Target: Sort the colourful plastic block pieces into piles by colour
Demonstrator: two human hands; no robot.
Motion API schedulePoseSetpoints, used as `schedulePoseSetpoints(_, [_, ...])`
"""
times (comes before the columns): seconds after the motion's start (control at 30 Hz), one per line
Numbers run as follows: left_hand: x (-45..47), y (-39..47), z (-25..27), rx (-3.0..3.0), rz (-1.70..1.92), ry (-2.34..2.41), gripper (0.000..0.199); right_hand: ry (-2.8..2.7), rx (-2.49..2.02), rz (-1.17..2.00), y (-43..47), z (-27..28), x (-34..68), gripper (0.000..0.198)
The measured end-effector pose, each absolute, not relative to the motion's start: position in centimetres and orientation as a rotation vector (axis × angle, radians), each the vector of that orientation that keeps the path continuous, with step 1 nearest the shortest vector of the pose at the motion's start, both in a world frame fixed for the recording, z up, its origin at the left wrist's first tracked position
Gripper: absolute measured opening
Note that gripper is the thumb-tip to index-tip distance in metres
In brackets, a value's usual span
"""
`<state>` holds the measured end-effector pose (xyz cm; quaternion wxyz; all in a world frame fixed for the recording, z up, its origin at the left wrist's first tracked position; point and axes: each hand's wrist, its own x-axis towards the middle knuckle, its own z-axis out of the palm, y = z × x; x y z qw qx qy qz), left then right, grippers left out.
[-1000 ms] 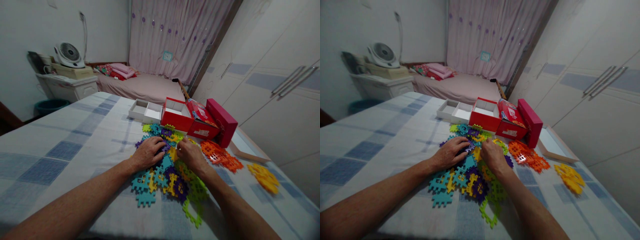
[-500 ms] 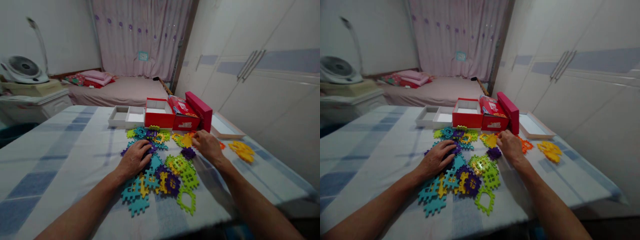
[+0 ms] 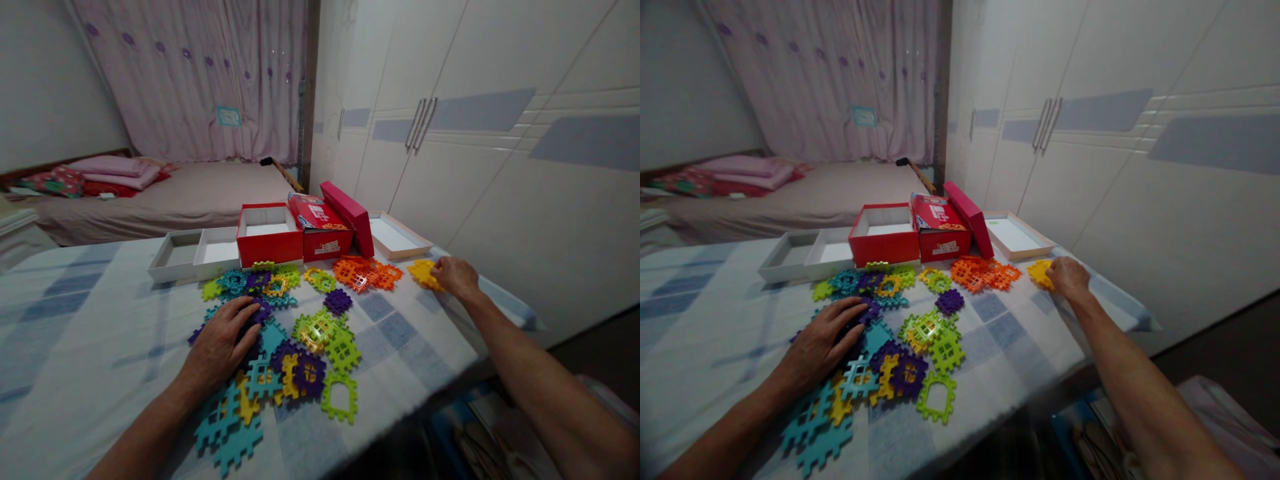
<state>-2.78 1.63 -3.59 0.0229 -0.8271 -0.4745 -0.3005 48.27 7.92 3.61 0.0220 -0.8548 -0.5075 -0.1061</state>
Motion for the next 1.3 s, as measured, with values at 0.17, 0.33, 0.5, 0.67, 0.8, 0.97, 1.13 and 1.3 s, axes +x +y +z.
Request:
schedulePoseSetpoints(0.17, [-2.9,1.7,-3.6,-2.548,-0.948,-1.472,0.040,-1.444,-2.599,-0.302,9.2,3.1,50.8,0.028])
schedulePoseSetpoints(0.33, [-2.8,1.6,-3.5,-2.554,-0.968,-1.457,0.037,-1.234,-2.417,-0.198,10.6,2.7,52.3,0.030])
schedulePoseSetpoints(0.5, [-2.6,1.3,-3.2,-2.553,-0.962,-1.489,0.036,-1.171,-2.256,-0.072,11.2,1.3,52.2,0.031])
schedulePoseSetpoints(0.67, [-2.3,1.0,-2.7,-2.562,-0.949,-1.512,0.035,-1.211,-2.279,-0.215,10.9,0.6,51.0,0.032])
schedulePoseSetpoints(0.8, [-2.2,0.9,-2.6,-2.564,-0.931,-1.518,0.035,-1.475,-2.102,-0.481,10.3,1.0,47.4,0.032])
schedulePoseSetpoints(0.97, [-2.2,0.8,-2.5,-2.549,-0.955,-1.540,0.032,-2.048,-1.583,-0.254,9.3,1.1,37.7,0.023])
schedulePoseSetpoints(1.13, [-2.2,0.7,-2.0,-2.545,-0.978,-1.554,0.031,-2.321,-1.185,0.059,8.4,1.0,27.3,0.022])
schedulePoseSetpoints(1.3, [-2.2,0.7,-1.9,-2.529,-1.008,-1.545,0.028,-2.470,-1.180,0.054,8.5,1.0,20.6,0.033])
